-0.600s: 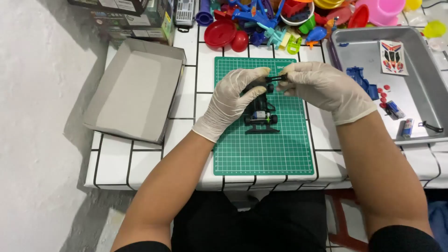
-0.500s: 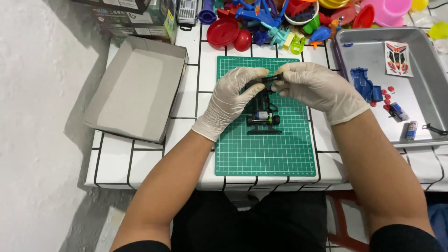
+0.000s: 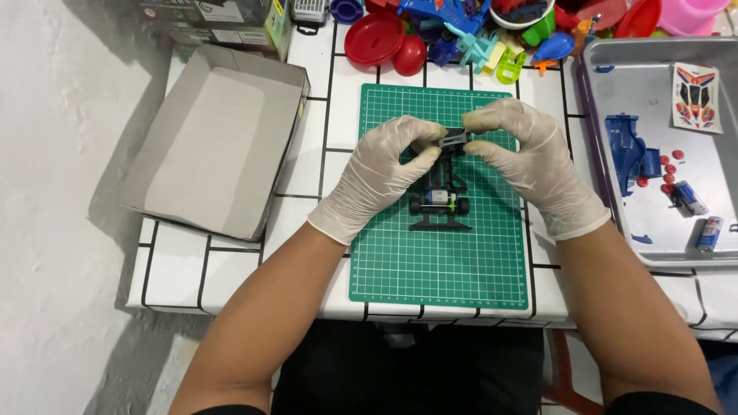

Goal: The person assembles a blue toy car on a green cutting mat. They attach the blue body shell to the chassis, secure the rear wing, and then affix four red circular pieces to the wheels.

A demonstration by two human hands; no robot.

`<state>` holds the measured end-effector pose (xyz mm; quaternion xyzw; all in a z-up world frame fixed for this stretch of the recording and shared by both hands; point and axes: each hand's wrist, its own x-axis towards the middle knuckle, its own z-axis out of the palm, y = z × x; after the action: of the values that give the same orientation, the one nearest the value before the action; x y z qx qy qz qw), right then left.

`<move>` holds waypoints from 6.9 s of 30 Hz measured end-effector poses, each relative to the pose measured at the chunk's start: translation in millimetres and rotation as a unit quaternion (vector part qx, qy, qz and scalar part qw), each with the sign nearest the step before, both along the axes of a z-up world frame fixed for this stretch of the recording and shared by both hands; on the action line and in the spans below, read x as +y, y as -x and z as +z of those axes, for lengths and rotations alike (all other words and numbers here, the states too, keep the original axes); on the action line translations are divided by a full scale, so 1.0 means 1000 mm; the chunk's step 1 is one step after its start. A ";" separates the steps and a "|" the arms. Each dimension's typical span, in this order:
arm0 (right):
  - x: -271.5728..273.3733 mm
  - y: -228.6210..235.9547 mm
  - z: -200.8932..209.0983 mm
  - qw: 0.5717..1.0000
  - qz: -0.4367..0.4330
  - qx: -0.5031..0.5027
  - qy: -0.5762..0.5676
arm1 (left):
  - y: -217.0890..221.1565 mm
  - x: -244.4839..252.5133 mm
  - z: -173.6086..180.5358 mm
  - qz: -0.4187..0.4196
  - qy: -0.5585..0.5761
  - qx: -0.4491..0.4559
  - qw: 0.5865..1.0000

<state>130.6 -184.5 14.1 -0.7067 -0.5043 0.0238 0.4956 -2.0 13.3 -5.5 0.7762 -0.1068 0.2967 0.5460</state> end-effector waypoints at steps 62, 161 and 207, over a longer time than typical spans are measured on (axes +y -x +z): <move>0.007 0.042 0.016 0.983 -0.038 -0.036 0.177 | -0.010 0.022 -0.018 -0.009 -0.135 0.085 0.987; 0.002 0.004 -0.043 0.999 -0.043 -0.028 0.009 | -0.017 0.012 -0.025 0.030 -0.183 0.093 0.978; -0.165 -0.082 -0.008 0.773 -0.512 -0.007 0.374 | -0.041 -0.152 0.019 -0.180 0.212 0.342 0.898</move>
<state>212.2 -349.1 6.4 -0.9902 -0.0225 -0.0512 0.1276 38.6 -138.5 13.0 0.6631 0.0137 -0.0749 0.7447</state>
